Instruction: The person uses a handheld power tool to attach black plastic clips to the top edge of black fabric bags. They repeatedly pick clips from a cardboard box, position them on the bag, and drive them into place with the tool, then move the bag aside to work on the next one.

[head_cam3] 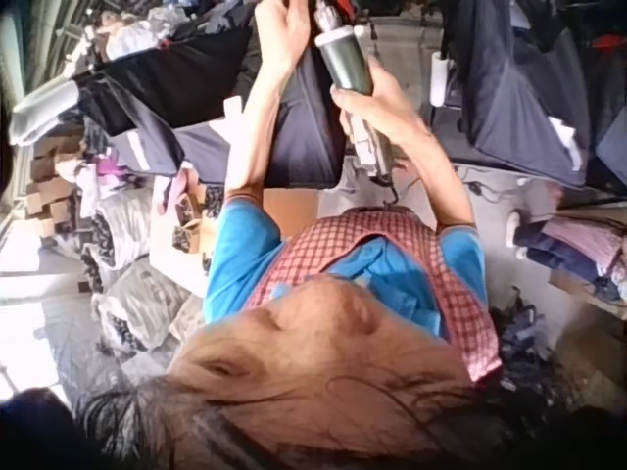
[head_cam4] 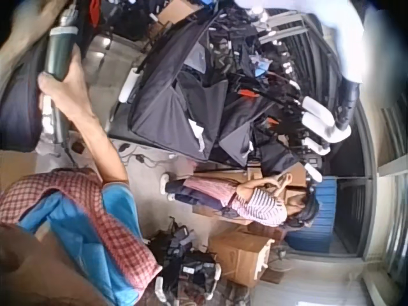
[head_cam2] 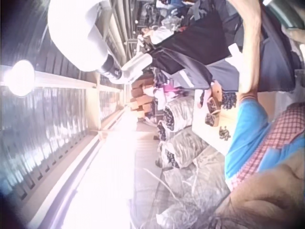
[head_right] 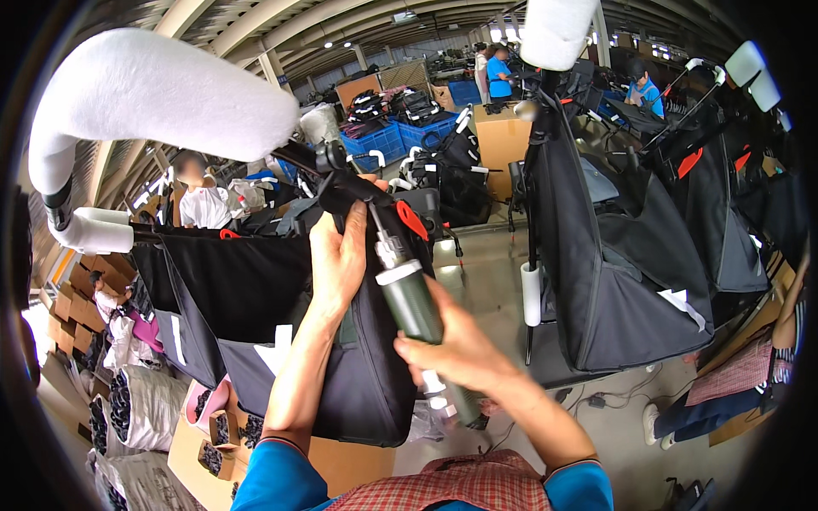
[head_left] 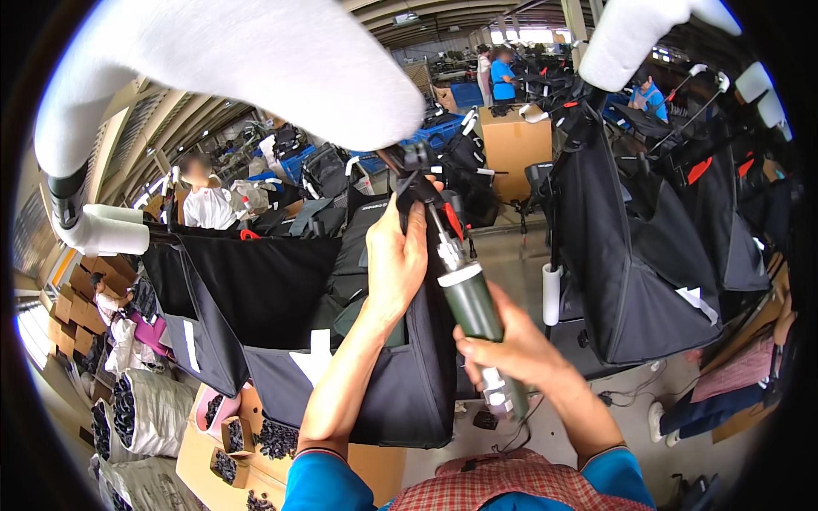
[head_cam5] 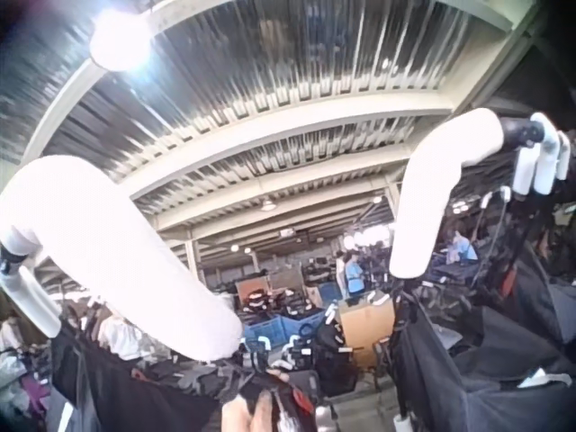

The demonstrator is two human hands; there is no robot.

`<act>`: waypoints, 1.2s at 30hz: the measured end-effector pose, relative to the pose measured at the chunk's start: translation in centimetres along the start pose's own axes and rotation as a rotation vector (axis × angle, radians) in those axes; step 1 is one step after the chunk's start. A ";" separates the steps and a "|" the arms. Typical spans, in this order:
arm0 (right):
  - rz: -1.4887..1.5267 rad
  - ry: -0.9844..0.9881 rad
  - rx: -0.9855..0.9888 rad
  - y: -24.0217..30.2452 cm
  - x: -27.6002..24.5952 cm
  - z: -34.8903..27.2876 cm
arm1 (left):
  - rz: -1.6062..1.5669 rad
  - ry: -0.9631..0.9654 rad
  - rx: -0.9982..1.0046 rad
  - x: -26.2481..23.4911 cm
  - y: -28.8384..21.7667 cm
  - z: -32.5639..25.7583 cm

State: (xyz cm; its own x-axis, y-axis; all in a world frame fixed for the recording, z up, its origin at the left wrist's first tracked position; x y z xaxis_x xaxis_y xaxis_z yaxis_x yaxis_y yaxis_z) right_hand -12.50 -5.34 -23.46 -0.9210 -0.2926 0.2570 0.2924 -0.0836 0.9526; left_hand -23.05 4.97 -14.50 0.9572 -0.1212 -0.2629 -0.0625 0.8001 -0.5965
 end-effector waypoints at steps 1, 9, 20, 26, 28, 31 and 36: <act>-0.040 0.057 -0.009 -0.5 -1.5 0.3 | 0.003 0.020 0.035 -0.3 -0.1 0.0; 0.088 -0.393 -0.038 -6.5 -8.8 4.9 | 0.053 0.035 -0.150 -0.8 1.0 -1.3; 0.074 -0.514 -0.027 -17.0 -13.3 12.1 | 0.544 0.137 -0.234 -11.0 -2.0 -21.5; -0.187 -0.507 -0.158 -19.3 -13.1 11.0 | 0.495 -0.167 -0.029 -12.4 0.4 -23.3; -0.232 -0.505 -0.189 -17.6 -11.4 11.3 | 0.447 -0.191 0.000 -13.2 1.0 -23.2; -0.354 -0.474 -0.338 -18.1 -11.3 12.8 | 0.381 -0.232 0.107 -14.6 1.1 -24.1; -0.375 -0.428 -0.256 -21.0 -9.6 16.2 | 0.306 -0.277 0.150 -18.1 2.8 -24.8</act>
State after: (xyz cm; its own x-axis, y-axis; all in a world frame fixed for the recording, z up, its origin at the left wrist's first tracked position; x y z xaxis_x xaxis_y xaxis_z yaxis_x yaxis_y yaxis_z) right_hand -13.94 14.68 -43.32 -0.9789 0.2045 0.0058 -0.0672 -0.3482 0.9350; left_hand -47.61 -5.16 -30.26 0.9419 0.2806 -0.1845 -0.3328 0.8538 -0.4004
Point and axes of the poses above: each hand's wrist, its own z-axis towards the middle knuckle, its own x-axis out of the palm, y = z × x, the point moved 6 cm from there along z, towards the middle knuckle, and after that the axes turned 2 degrees about y, right-handed, at the moved point
